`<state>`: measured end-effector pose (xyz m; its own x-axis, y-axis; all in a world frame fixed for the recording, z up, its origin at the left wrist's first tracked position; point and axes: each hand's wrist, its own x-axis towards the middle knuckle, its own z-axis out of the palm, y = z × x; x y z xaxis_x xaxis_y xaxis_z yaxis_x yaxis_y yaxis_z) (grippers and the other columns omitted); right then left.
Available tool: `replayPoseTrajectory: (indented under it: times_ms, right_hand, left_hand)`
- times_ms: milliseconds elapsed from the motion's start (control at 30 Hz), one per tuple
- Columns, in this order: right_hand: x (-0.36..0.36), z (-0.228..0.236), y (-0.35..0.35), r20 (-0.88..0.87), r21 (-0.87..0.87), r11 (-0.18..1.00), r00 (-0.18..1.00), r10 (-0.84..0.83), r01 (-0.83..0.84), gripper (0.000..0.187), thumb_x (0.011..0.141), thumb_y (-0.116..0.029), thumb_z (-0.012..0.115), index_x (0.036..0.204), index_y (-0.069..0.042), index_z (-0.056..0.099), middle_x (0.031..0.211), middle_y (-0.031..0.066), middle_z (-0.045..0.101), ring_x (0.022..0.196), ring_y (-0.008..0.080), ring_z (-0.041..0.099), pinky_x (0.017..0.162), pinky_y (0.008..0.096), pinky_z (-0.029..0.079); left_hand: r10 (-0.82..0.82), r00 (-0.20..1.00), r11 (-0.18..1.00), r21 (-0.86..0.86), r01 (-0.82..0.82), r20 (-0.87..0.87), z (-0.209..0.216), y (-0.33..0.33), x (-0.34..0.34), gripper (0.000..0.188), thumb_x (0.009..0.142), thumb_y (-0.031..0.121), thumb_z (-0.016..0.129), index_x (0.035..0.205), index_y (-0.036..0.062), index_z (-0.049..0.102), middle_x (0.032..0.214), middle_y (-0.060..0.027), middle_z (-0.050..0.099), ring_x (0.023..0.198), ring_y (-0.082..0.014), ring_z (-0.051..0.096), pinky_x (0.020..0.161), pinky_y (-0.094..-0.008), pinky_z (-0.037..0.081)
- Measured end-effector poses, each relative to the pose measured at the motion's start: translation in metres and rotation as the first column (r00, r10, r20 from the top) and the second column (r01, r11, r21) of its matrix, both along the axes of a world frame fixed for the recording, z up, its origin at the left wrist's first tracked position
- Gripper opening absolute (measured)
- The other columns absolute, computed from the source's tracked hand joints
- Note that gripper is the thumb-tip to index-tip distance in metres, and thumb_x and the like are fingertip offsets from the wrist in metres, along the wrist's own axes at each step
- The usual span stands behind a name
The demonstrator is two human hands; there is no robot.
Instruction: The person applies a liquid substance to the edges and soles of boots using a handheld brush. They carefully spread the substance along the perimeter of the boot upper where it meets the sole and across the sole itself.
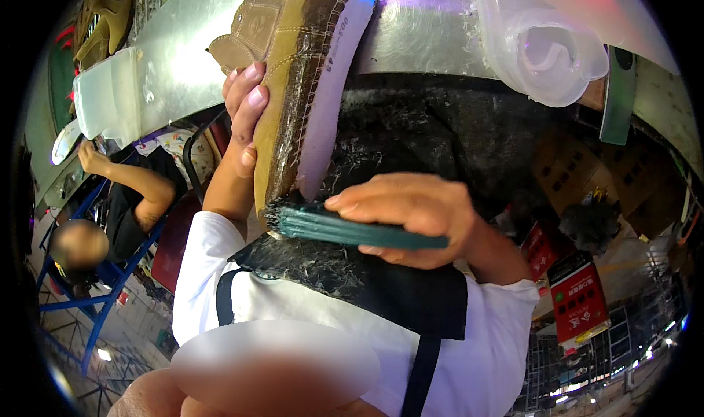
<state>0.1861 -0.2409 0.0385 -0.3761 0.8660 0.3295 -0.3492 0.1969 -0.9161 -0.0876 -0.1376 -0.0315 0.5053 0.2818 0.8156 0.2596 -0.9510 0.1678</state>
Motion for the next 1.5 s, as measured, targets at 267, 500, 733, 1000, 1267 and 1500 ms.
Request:
replayPoseTrajectory:
  times_ms: [267, 500, 733, 1000, 1267, 1500]
  right_hand:
    - [0.010, -0.020, 0.071, 0.162, -0.002, 0.850, 0.839, -0.520, 0.528, 0.028, 0.089, 0.002, 0.075, 0.116, 0.006, 0.069, 0.100, 0.0176, 0.074, 0.085, 0.0196, 0.072, 0.074, 0.0284, 0.058]
    - [0.015, 0.000, 0.058, 0.191, 0.269, 0.925, 0.927, -0.323, 0.268, 0.028, 0.086, -0.004, 0.076, 0.107, 0.011, 0.066, 0.100, 0.0283, 0.071, 0.084, 0.0330, 0.073, 0.075, 0.0384, 0.060]
    - [0.008, 0.001, 0.062, 0.234, 0.007, 0.864, 0.839, -0.491, 0.504, 0.029, 0.079, 0.008, 0.076, 0.106, 0.011, 0.066, 0.101, 0.0211, 0.073, 0.081, 0.0204, 0.071, 0.072, 0.0285, 0.057]
    - [0.012, -0.007, 0.073, 0.388, 0.127, 0.810, 0.723, -0.572, 0.573, 0.026, 0.085, 0.010, 0.067, 0.111, 0.017, 0.065, 0.110, 0.0235, 0.070, 0.078, 0.0183, 0.073, 0.069, 0.0276, 0.062]
    - [0.016, 0.009, 0.088, 0.401, 0.180, 0.825, 0.726, -0.559, 0.535, 0.026, 0.083, 0.011, 0.069, 0.108, 0.015, 0.066, 0.108, 0.0224, 0.070, 0.078, 0.0172, 0.070, 0.070, 0.0270, 0.059]
    - [0.013, 0.020, 0.097, 0.447, 0.252, 0.822, 0.692, -0.566, 0.510, 0.026, 0.081, 0.011, 0.072, 0.107, 0.013, 0.068, 0.107, 0.0199, 0.071, 0.084, 0.0162, 0.068, 0.073, 0.0267, 0.056]
  left_hand:
    - [-0.043, 0.999, 0.998, 0.038, 0.043, 0.000, -0.005, 0.007, -0.002, 0.055, 0.103, 0.026, 0.050, 0.152, 0.0215, 0.025, 0.132, -0.0223, 0.059, 0.111, -0.0460, 0.064, 0.111, -0.0597, 0.038]
    - [-0.083, 0.996, 0.995, 0.050, 0.082, 0.026, -0.007, 0.009, -0.003, 0.051, 0.104, 0.028, 0.047, 0.151, 0.0244, 0.026, 0.132, -0.0204, 0.061, 0.111, -0.0446, 0.064, 0.107, -0.0588, 0.040]
    - [-0.100, 0.993, 0.990, 0.110, 0.092, 0.069, -0.014, 0.014, 0.003, 0.054, 0.104, 0.027, 0.050, 0.151, 0.0246, 0.026, 0.132, -0.0182, 0.061, 0.111, -0.0442, 0.065, 0.105, -0.0588, 0.040]
    - [-0.115, 0.993, 0.993, 0.027, 0.115, -0.007, -0.003, 0.013, -0.004, 0.056, 0.103, 0.028, 0.051, 0.152, 0.0254, 0.025, 0.133, -0.0159, 0.060, 0.113, -0.0434, 0.065, 0.107, -0.0578, 0.039]
    - [-0.127, 0.990, 0.988, 0.098, 0.121, 0.060, -0.006, 0.017, 0.006, 0.056, 0.103, 0.027, 0.051, 0.152, 0.0277, 0.026, 0.136, -0.0133, 0.059, 0.113, -0.0421, 0.064, 0.106, -0.0565, 0.040]
    - [-0.146, 0.989, 0.983, 0.114, 0.143, 0.015, -0.003, 0.020, 0.002, 0.055, 0.103, 0.027, 0.051, 0.152, 0.0293, 0.027, 0.136, -0.0122, 0.059, 0.112, -0.0414, 0.065, 0.106, -0.0561, 0.040]
